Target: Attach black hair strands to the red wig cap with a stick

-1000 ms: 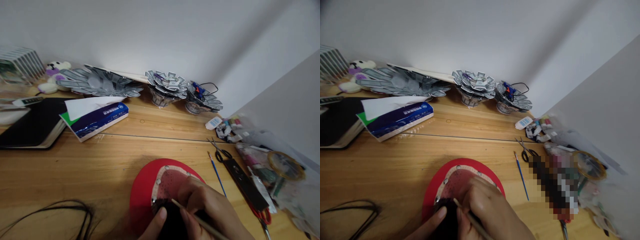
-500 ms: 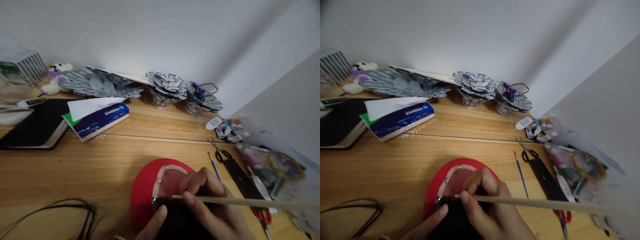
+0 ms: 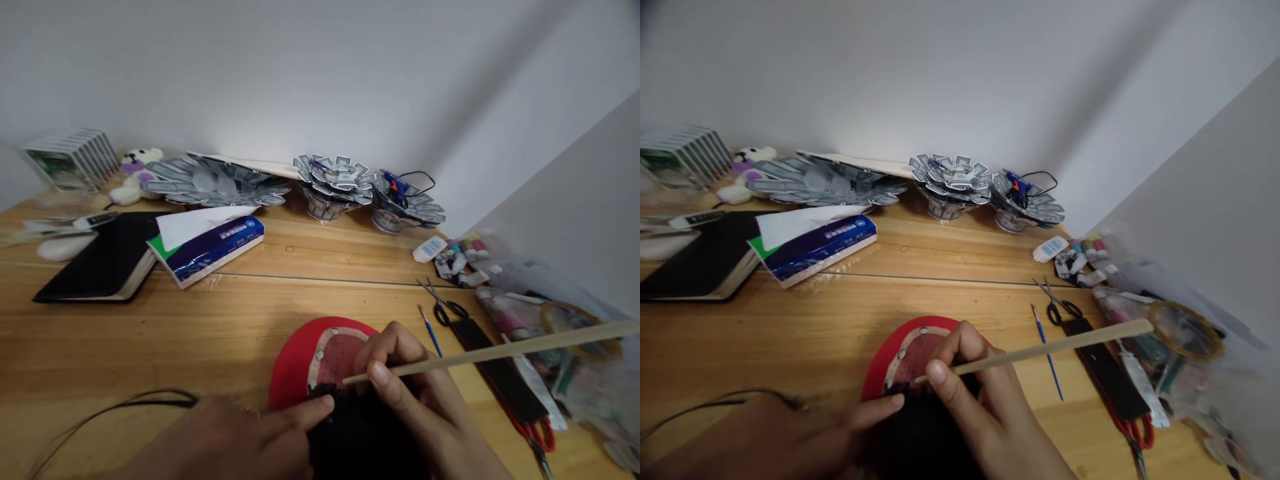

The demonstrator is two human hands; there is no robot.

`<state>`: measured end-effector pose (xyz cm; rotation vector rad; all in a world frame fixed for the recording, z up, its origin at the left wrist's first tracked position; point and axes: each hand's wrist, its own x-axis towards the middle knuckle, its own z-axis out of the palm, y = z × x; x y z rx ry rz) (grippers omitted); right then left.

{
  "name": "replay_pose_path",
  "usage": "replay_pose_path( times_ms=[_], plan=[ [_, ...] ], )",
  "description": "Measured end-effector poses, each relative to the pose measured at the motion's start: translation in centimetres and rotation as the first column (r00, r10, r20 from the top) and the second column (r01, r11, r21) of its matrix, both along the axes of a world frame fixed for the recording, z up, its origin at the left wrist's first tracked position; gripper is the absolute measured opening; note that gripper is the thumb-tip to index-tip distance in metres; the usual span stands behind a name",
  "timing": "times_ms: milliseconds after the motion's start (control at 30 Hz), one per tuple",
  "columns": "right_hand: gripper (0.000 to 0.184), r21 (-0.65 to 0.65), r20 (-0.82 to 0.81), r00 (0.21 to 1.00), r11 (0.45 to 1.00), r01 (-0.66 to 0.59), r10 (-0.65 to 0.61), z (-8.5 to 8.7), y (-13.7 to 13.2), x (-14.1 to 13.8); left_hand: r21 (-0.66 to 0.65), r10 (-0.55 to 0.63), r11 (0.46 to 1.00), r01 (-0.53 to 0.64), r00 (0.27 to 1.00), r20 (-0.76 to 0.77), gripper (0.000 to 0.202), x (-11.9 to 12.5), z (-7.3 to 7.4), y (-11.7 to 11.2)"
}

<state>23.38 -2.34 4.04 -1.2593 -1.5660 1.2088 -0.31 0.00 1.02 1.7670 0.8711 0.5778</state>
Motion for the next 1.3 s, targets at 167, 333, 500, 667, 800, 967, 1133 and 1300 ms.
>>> replay_pose_path(
  times_ms=[167, 333, 500, 667, 800, 967, 1133, 1300],
  plan=[
    [0.027, 0.013, -0.013, 1.0, 1.0, 0.0, 0.0, -0.1, 0.2, -0.1, -0.116, 0.017, 0.993, -0.005, 0.995, 0.096, 0.033, 0.4, 1.6, 1.1],
    [0.028, 0.062, 0.035, 0.999, 0.998, -0.013, 0.011, -0.2, 0.4, -0.2, -0.255, 0.053, 0.967, -0.01, 0.985, 0.162, 0.037, 1.6, 1.2, 0.8],
    [0.031, 0.105, 0.028, 0.999, 0.994, -0.02, 0.017, -0.1, 0.7, -0.3, -0.309, -0.024, 0.949, 0.056, 0.994, 0.108, 0.03, 3.2, 0.9, 1.1],
    [0.029, 0.119, -0.029, 0.999, 0.993, -0.025, 0.028, -0.1, 0.8, -0.5, -0.236, -0.077, 0.968, 0.087, 0.996, 0.05, 0.025, 3.4, 0.8, 1.6],
    [0.027, 0.131, -0.052, 0.998, 0.991, -0.037, 0.044, -0.1, 0.9, -0.5, -0.185, -0.094, 0.979, 0.09, 0.996, -0.012, 0.025, 3.4, 0.7, 1.7],
    [0.026, 0.127, -0.061, 0.997, 0.991, -0.037, 0.045, -0.1, 1.0, -0.4, -0.145, -0.092, 0.986, 0.08, 0.993, -0.072, 0.024, 3.5, 0.4, 1.7],
    [0.026, 0.129, -0.066, 0.997, 0.991, -0.03, 0.039, -0.2, 0.9, -0.4, -0.097, -0.081, 0.993, 0.067, 0.986, -0.146, 0.023, 3.8, 0.5, 1.6],
    [0.026, 0.125, -0.063, 0.998, 0.992, -0.02, 0.028, -0.1, 1.0, -0.4, -0.058, -0.028, 0.998, 0.016, 0.977, -0.212, 0.02, 4.1, 1.2, 1.2]
  ],
)
